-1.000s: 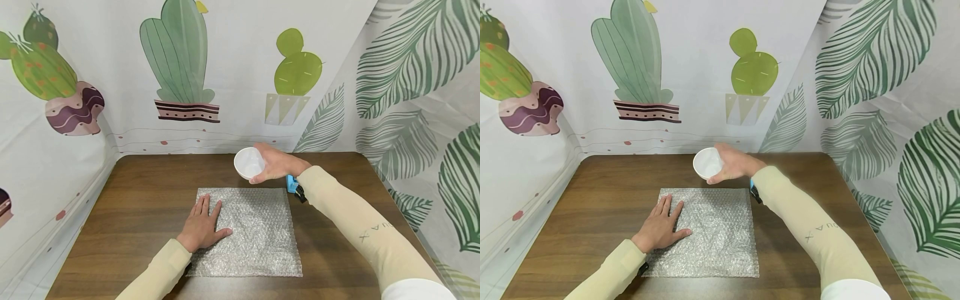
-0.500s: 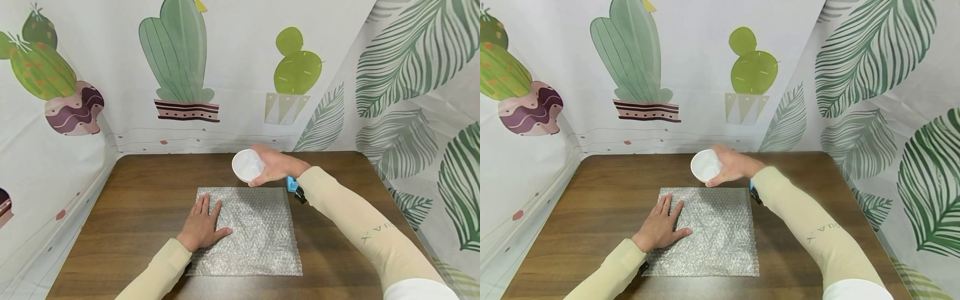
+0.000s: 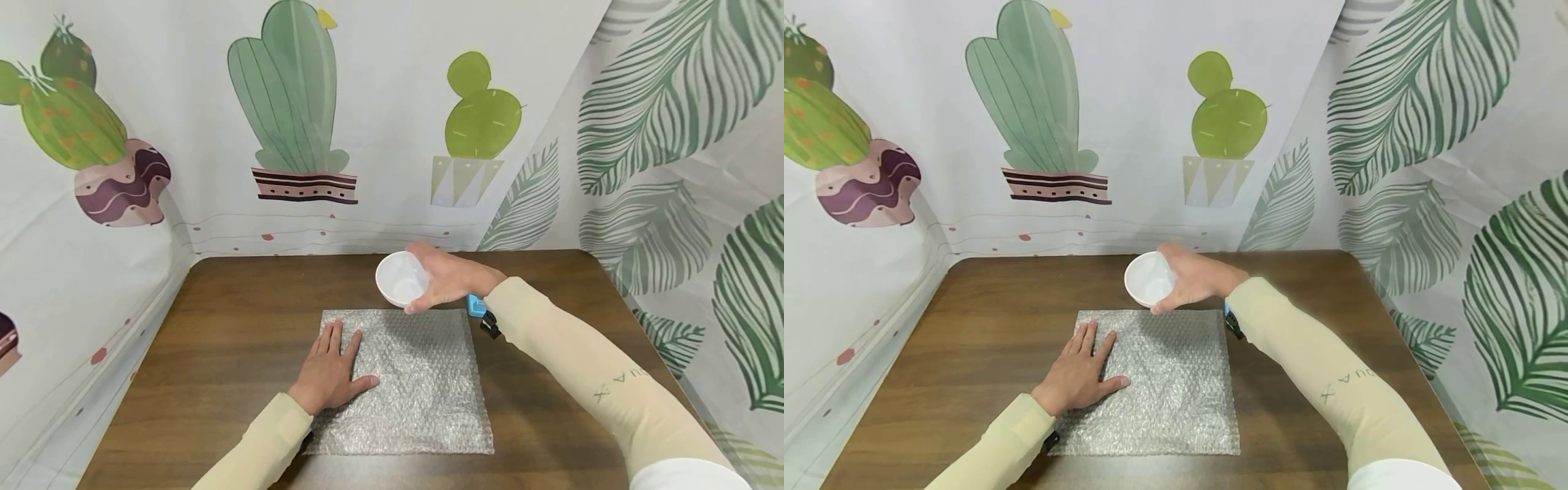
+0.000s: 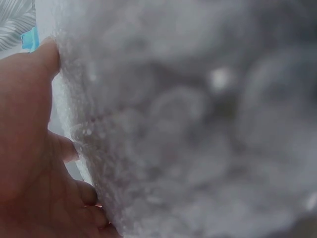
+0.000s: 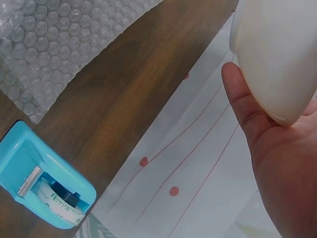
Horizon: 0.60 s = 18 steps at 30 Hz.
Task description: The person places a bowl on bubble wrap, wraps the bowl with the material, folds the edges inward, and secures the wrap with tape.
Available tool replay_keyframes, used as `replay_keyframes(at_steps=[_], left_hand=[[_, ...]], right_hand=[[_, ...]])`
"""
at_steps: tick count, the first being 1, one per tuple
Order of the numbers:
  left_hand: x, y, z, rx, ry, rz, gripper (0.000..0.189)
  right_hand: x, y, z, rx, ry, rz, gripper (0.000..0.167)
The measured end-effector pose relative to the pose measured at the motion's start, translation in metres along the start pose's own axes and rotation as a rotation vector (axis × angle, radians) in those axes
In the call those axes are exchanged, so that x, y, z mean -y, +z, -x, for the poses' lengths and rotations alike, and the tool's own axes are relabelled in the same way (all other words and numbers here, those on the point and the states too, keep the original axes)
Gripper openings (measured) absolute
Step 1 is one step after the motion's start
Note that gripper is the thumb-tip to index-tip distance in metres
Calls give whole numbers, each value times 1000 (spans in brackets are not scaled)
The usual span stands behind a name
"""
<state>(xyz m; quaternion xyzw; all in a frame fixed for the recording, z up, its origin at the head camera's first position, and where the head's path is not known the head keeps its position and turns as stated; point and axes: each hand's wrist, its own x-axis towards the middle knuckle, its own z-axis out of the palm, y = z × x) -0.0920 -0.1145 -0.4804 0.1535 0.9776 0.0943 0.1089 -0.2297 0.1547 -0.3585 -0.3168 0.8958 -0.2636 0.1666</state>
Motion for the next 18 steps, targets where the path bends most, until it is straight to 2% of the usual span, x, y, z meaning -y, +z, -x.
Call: replay_keyframes(at_steps=[6,18], left_hand=[[1,1,0,-14,2,-6,92],[1,2,0,-23,7,-16,93]], right_hand=[[1,0,0,-5,-27,26,104],[2,-1,3,1,-57,32,100]])
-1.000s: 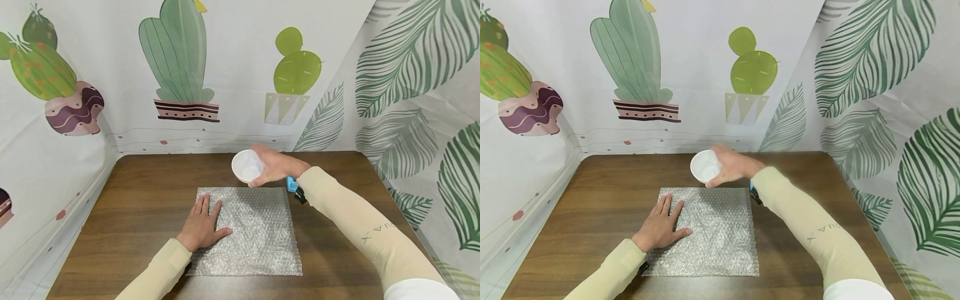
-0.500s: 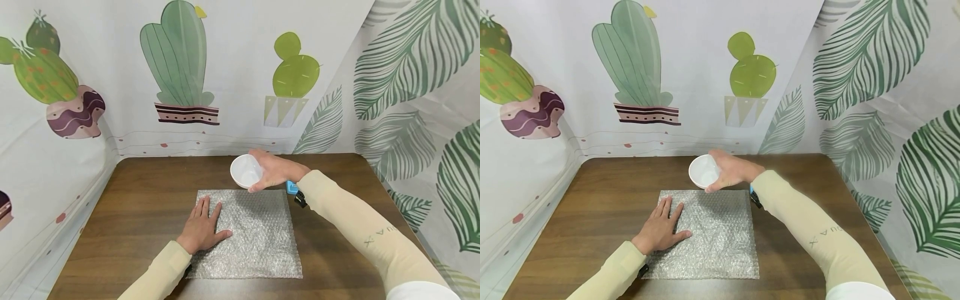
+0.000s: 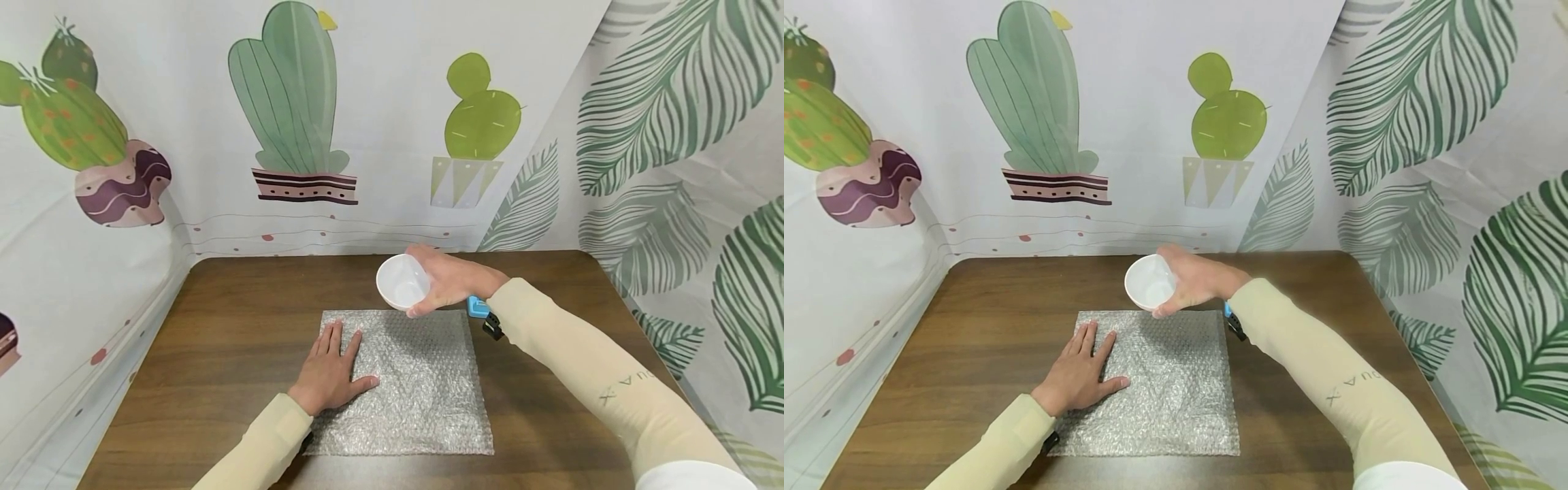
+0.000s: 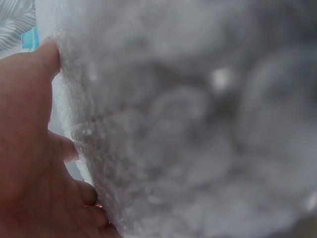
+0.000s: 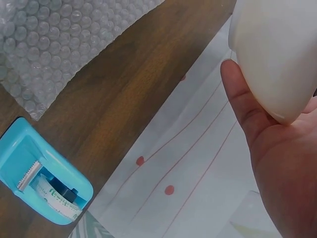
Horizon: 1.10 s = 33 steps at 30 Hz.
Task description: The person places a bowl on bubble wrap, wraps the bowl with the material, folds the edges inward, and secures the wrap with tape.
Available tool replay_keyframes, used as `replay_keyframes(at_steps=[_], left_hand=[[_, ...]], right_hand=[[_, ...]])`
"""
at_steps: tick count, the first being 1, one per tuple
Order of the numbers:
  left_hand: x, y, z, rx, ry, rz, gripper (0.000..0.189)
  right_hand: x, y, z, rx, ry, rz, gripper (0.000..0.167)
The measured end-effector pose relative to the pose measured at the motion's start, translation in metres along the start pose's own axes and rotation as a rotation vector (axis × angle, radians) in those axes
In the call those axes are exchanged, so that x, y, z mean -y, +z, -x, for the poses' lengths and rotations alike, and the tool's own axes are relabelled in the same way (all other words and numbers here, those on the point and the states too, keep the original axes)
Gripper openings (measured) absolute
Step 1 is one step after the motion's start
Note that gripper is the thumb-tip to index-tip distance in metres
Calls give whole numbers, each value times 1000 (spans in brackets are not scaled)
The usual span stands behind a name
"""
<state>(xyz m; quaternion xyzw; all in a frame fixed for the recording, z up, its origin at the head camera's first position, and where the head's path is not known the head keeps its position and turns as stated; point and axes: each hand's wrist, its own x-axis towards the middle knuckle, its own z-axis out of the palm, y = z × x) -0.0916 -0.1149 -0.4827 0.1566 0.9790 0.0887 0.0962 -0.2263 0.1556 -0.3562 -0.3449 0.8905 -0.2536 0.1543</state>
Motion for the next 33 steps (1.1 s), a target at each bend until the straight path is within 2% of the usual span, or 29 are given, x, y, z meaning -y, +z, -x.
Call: replay_keyframes(at_steps=[6,24,33], left_hand=[[0,0,1,-3,1,0,93],[0,-1,0,-11,7,3,92],[-1,0,1,-7,4,5,93]], right_hand=[[3,0,3,14,11,31,108],[7,3,6,38,-46,-10,103],[14,3,10,70,-20,-7,107]])
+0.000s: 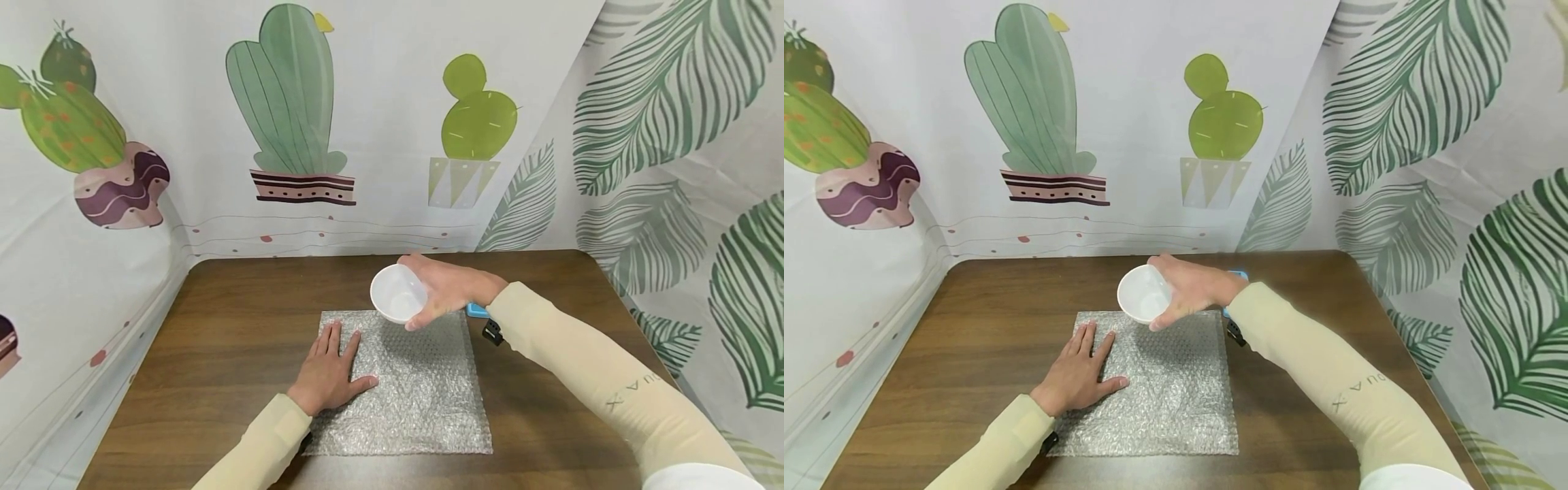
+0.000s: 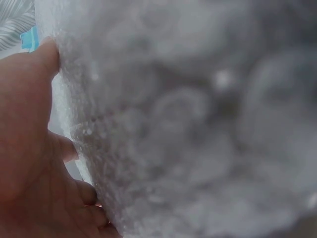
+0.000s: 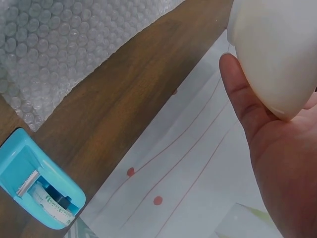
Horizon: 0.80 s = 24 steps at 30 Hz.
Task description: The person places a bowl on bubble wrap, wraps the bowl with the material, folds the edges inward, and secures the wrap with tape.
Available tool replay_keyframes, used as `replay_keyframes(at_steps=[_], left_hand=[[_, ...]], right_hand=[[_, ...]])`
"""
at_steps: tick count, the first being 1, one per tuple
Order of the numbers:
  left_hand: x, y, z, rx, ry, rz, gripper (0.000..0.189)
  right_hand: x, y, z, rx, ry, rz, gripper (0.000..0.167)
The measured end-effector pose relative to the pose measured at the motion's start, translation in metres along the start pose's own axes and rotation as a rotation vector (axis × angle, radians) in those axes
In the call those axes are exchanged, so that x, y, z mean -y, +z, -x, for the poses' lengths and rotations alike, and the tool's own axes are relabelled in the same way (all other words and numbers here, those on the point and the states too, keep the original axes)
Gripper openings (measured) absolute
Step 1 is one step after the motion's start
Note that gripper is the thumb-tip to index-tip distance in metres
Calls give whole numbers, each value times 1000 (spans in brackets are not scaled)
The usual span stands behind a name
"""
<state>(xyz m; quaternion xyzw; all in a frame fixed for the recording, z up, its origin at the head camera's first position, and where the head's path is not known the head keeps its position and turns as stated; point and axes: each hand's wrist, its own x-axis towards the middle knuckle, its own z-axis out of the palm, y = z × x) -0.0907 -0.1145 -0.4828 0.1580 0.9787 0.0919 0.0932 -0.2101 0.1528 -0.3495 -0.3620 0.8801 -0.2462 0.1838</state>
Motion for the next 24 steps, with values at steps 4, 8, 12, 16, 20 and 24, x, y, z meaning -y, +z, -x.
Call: replay_keyframes(at_steps=[4,8,12,16,20,24], left_hand=[[0,0,0,6,-2,1,93],[0,0,0,8,-4,0,93],[-1,-1,0,6,-4,0,93],[-1,-1,0,8,-5,0,93],[-1,-2,0,14,-8,-1,93],[-1,-1,0,17,-10,2,93]], right_hand=[[3,0,2,10,0,-3,106],[4,1,3,17,-6,-5,106],[3,2,3,19,-21,-8,106],[5,2,4,21,-33,-13,106],[7,2,5,25,-39,-20,105],[8,2,6,27,-39,-23,104]])
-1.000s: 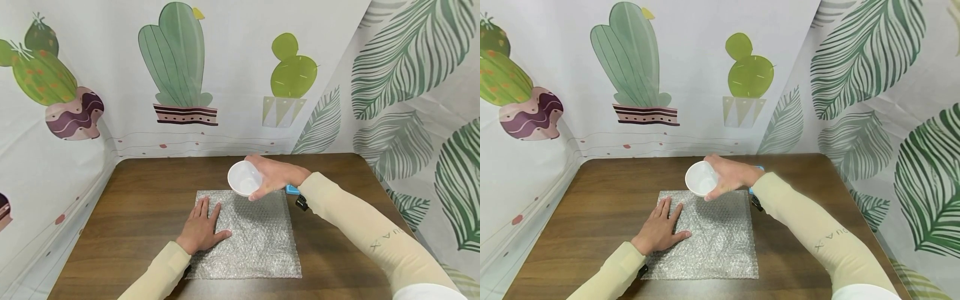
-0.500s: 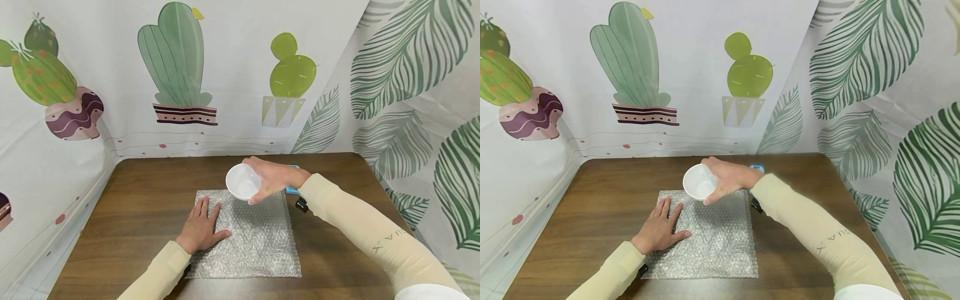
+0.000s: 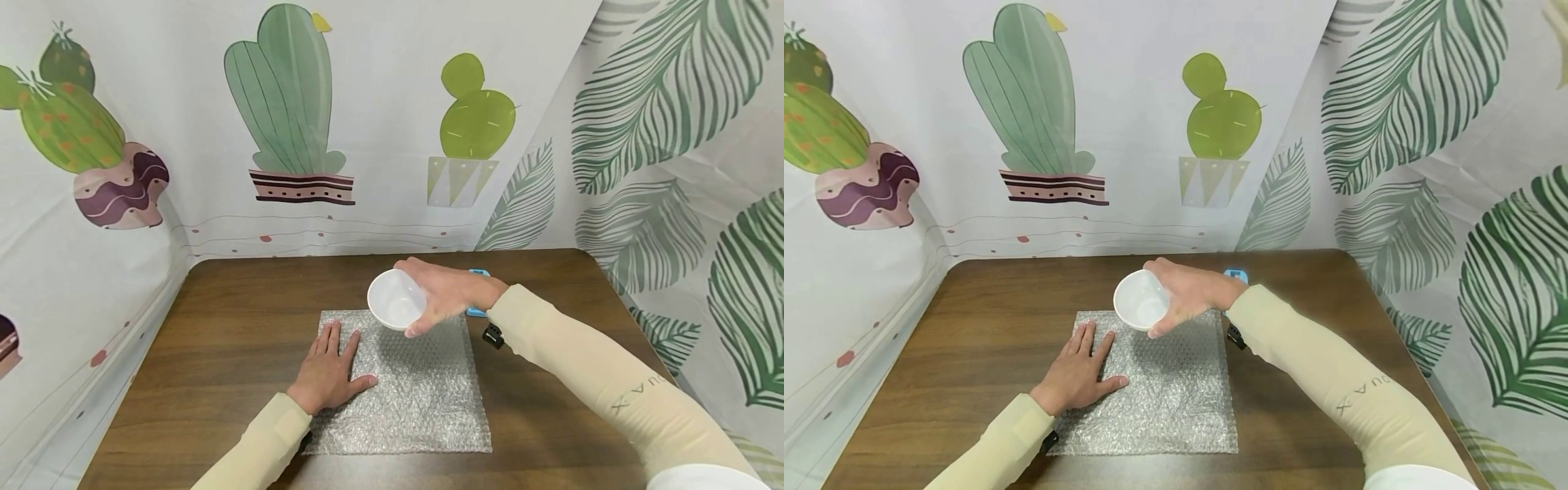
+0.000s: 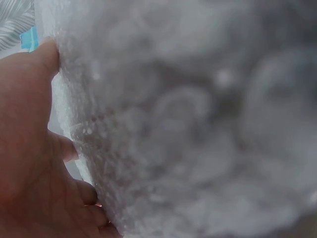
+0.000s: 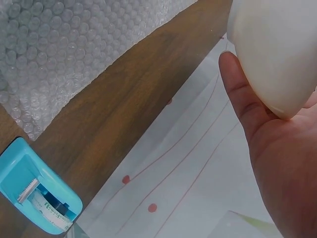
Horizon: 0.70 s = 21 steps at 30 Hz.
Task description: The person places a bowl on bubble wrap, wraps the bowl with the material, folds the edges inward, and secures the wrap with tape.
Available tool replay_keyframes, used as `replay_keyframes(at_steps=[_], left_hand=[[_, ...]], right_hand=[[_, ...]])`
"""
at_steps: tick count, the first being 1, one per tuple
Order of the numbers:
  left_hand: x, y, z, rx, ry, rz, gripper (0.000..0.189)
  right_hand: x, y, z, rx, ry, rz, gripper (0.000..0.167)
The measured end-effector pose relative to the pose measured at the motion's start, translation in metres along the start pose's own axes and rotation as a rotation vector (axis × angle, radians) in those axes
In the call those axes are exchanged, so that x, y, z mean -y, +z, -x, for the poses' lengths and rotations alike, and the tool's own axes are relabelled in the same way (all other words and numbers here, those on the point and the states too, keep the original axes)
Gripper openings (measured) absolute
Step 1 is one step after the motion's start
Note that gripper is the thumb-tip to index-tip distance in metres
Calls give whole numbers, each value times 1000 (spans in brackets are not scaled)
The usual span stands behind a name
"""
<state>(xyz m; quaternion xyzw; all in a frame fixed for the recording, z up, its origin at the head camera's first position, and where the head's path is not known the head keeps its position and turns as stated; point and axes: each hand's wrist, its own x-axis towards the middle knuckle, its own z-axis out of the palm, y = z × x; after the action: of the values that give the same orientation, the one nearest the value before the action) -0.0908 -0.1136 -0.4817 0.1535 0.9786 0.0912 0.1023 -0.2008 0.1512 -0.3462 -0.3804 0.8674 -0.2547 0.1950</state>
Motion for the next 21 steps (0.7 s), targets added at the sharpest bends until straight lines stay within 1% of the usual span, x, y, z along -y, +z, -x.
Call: replay_keyframes(at_steps=[14,21], left_hand=[[-1,0,0,5,-3,11,93],[-1,-1,0,2,-3,15,93]], right_hand=[[-2,4,1,1,-14,16,104],[-3,7,2,1,-4,16,105]])
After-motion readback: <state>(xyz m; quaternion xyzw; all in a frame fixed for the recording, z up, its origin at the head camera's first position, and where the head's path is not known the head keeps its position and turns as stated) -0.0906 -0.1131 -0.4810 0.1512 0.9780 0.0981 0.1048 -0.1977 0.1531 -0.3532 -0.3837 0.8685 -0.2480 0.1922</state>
